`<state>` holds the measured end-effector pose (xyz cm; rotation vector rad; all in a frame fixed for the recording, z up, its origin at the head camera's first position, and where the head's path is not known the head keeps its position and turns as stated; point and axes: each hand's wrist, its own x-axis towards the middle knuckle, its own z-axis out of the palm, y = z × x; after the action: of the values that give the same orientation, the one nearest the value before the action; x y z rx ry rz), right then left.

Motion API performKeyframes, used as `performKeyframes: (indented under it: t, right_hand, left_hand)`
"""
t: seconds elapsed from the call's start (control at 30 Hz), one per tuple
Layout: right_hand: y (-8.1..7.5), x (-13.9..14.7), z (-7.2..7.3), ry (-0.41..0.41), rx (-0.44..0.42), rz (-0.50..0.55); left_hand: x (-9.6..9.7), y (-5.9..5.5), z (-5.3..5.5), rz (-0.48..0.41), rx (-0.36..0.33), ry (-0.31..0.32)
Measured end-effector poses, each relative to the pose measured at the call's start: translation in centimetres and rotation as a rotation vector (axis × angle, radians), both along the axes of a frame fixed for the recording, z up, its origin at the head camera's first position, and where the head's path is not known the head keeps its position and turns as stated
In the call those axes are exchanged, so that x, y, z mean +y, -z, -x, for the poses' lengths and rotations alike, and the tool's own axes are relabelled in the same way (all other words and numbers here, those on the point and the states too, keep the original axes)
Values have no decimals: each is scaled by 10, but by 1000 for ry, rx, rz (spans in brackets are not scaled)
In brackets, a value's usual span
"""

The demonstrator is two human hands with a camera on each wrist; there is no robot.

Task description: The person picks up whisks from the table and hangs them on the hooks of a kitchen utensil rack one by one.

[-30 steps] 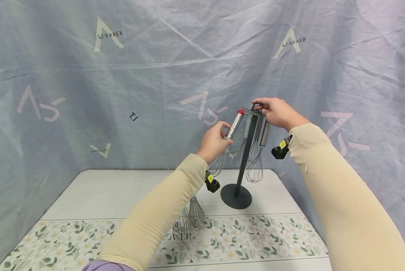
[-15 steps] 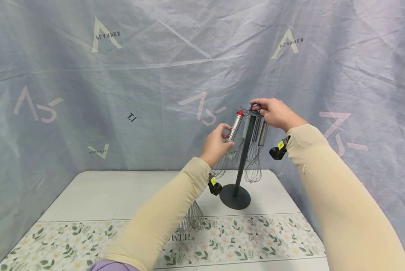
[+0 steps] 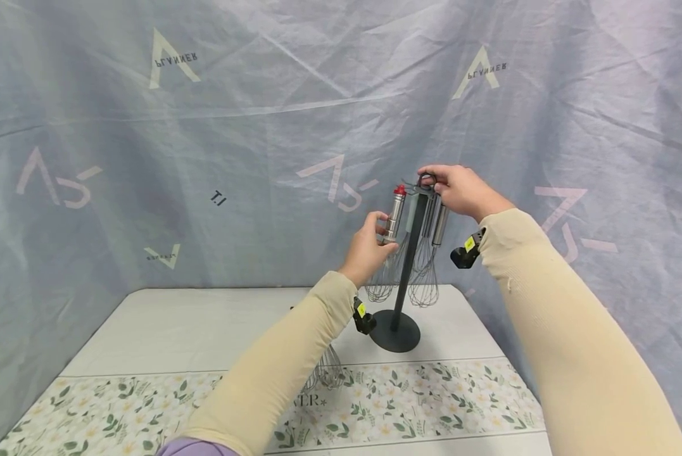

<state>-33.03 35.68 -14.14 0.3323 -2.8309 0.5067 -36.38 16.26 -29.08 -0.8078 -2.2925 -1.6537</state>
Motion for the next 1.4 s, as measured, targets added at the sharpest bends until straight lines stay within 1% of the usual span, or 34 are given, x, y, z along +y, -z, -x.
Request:
performKeyframes:
  t: [0.27, 0.37, 0.47, 0.63, 0.73, 0.93, 1.03, 1.23, 1.4]
  right_hand:
    - [-1, -2, 0, 2, -12, 12]
    - [-2, -2, 0, 4, -15, 17]
    - [-2, -2, 0, 2, -18, 20]
    - [-2, -3, 0, 2, -20, 23]
    - [-2, -4, -1, 9, -22, 22]
    - [0, -5, -2, 16, -28, 25]
    - [0, -5, -2, 15, -26, 29]
    - [1, -4, -2, 17, -31, 32]
    - [0, -3, -3, 21, -34, 33]
  left_hand:
    - [6, 7, 3, 14, -7, -7]
    - [6, 12, 5, 27, -32, -4]
    - [6, 21, 7, 51, -66, 4]
    - [5, 39, 13, 79, -124, 27]
    - [3, 49, 15, 91, -137, 29]
    - [1, 65, 19, 45, -159, 37]
    - [1, 72, 21, 30, -165, 30]
    - [3, 78, 23, 42, -171, 10]
    - [3, 80, 23, 51, -201, 25]
